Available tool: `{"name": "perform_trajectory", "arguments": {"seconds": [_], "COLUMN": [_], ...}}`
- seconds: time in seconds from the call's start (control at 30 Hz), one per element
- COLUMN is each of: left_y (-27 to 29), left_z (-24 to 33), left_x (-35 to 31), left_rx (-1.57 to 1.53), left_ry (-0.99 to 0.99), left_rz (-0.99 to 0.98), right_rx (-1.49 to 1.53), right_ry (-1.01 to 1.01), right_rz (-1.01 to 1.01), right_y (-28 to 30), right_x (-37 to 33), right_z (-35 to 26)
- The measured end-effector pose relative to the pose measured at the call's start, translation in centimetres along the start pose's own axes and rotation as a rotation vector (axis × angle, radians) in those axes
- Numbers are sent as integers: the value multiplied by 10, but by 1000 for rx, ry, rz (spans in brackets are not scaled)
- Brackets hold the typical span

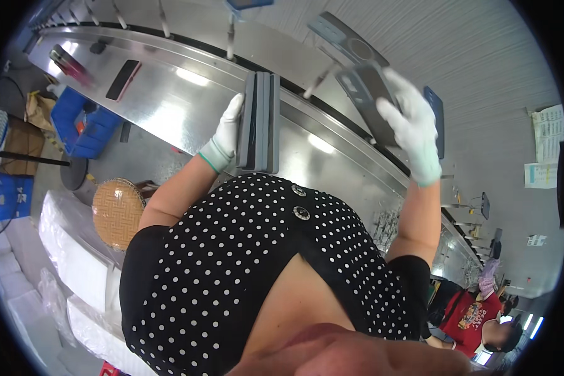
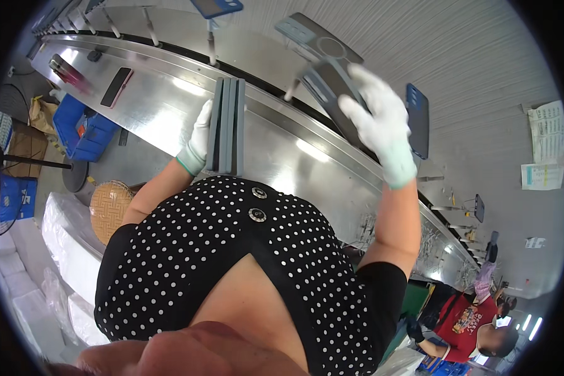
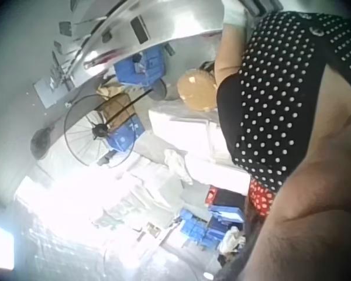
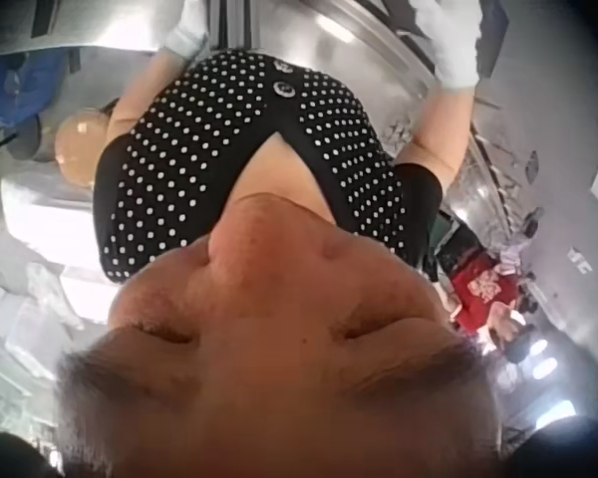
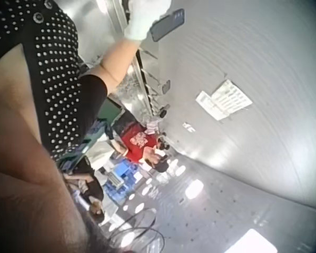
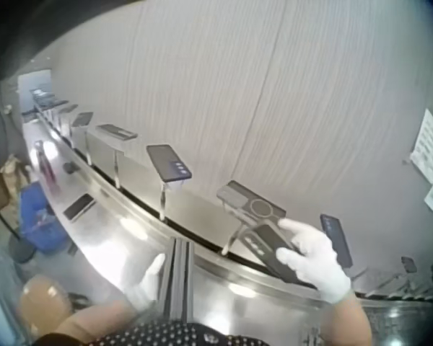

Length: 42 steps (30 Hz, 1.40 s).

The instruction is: The person takes phone cases off holders on a moving conveyor line, stacks them together in hand, and places the collected stacks onto a table.

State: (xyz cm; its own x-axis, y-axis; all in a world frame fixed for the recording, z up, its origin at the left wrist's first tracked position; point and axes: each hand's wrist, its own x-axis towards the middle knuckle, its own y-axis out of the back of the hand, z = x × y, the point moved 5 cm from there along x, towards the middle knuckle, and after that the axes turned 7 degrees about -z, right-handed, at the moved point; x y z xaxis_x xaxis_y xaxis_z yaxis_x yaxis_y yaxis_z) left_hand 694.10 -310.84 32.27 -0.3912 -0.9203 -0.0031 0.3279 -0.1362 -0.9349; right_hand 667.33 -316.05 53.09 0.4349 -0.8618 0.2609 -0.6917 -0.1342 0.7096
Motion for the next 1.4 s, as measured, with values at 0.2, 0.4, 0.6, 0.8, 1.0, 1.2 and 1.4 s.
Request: {"name": "perform_trajectory", "arguments": {"seconds": [0.2,0.4,0.6,0.8,1.0,1.2,1.4], "left_y": [-18,9,46,14,25,44,44], "left_z": [5,30,37,31,31,28,20], "left_x": [-10,-40,-28,-28,-34,-29,-13], "left_rx": [-14,-50,60,-82,-75,-172,-206], "left_ry": [-45,-127,-200,0,64,148,207], "left_rz": [-36,-152,-150,-127,-114,-174,-179], "right_rx": [254,428,493,885,1023,480,412], "right_ry": [-431,-335,-237,-129,-157,-247,-189], "right_rz": [22,92,-46,-161,-73,-291,-232], "right_y": [35,46,-98,-183,-205,-209,-222], "right_x": [68,-6,-32,-9,-18,-14,-16], "right_z": [110,83,-11,-27,-31,-11,15]}}
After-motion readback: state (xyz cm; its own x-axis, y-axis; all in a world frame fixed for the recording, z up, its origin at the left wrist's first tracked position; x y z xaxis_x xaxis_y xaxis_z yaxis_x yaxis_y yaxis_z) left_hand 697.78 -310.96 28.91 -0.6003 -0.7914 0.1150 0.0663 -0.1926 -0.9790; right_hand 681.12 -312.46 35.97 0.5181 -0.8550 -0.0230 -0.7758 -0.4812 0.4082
